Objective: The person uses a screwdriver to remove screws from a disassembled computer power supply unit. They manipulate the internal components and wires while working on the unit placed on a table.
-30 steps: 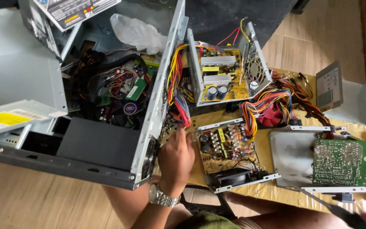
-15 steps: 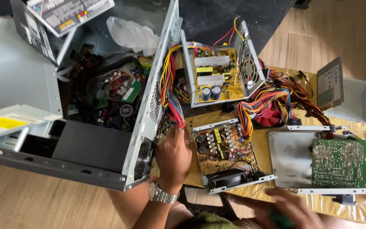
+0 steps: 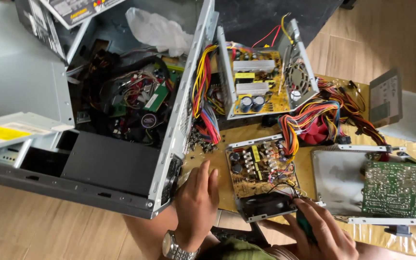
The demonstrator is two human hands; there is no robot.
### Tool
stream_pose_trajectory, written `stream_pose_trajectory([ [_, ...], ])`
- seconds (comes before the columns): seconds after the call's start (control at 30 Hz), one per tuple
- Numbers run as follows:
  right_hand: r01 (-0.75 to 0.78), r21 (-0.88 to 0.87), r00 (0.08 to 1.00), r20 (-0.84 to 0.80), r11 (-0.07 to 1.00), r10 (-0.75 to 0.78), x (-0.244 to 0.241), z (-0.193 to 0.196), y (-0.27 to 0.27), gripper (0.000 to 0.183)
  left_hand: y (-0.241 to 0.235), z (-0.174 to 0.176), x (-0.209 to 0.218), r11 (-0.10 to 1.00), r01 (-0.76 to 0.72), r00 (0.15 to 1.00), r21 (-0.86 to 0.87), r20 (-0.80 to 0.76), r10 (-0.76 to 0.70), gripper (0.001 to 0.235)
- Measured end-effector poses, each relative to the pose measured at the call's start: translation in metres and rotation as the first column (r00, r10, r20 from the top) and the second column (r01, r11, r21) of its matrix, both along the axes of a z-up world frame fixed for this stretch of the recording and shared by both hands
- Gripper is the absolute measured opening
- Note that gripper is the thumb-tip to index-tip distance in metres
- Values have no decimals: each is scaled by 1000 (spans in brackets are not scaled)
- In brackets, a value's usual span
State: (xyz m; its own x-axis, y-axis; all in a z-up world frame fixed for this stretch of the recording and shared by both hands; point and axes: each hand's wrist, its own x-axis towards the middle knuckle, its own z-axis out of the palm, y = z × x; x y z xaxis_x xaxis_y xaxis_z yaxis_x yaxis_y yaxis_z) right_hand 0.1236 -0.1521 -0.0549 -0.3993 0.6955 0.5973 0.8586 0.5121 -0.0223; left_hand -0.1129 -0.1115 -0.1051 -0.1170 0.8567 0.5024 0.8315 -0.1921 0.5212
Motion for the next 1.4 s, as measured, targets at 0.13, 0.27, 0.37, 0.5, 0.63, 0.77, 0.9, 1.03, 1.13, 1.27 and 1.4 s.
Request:
stream_pose_trajectory([
  [0.13,-19,-100,997,73,995,26,11,7,-9,20,-11,-3,-2,999,-46,999,-10,-21,45,21],
  [0.27,252,-381,963,2,890,-271,13,6,-24,55,-9,-10,-1,993,-106,990,-60,-103,99,28],
  [0.37,283,-393,959,87,875,-271,42,-24,-38,58,-6,-15,0,988,-117,986,-97,-134,104,33],
  [0.5,127,-308,969,240,943,-52,68,-31,-40,63,-6,-15,-1,990,-111,984,-88,-151,97,35],
  [0.63,293,-421,885,-221,858,-411,31,-26,-42,42,-9,-16,0,987,-148,974,-61,-179,135,47],
  [0.77,351,-419,913,-44,837,-405,23,-13,-40,48,-4,-11,4,951,-215,965,-223,-198,172,59],
  [0.9,339,-392,884,-178,855,-432,31,-38,-45,43,0,-10,8,930,-217,957,-296,-252,143,61],
  [1.03,436,-471,826,-129,767,-548,44,-38,-42,40,3,-6,14,958,-176,952,-229,-287,106,53],
  [1.13,76,-200,993,99,977,-57,55,-38,-39,48,5,-2,18,983,-83,976,-165,-212,47,47],
  [1.27,193,-289,940,-220,938,-262,52,-38,-43,69,12,-4,19,985,-71,972,-159,-231,33,42],
  [1.4,345,-242,912,-139,907,-385,66,-63,-57,24,20,-3,16,974,-87,965,-210,-262,30,48],
])
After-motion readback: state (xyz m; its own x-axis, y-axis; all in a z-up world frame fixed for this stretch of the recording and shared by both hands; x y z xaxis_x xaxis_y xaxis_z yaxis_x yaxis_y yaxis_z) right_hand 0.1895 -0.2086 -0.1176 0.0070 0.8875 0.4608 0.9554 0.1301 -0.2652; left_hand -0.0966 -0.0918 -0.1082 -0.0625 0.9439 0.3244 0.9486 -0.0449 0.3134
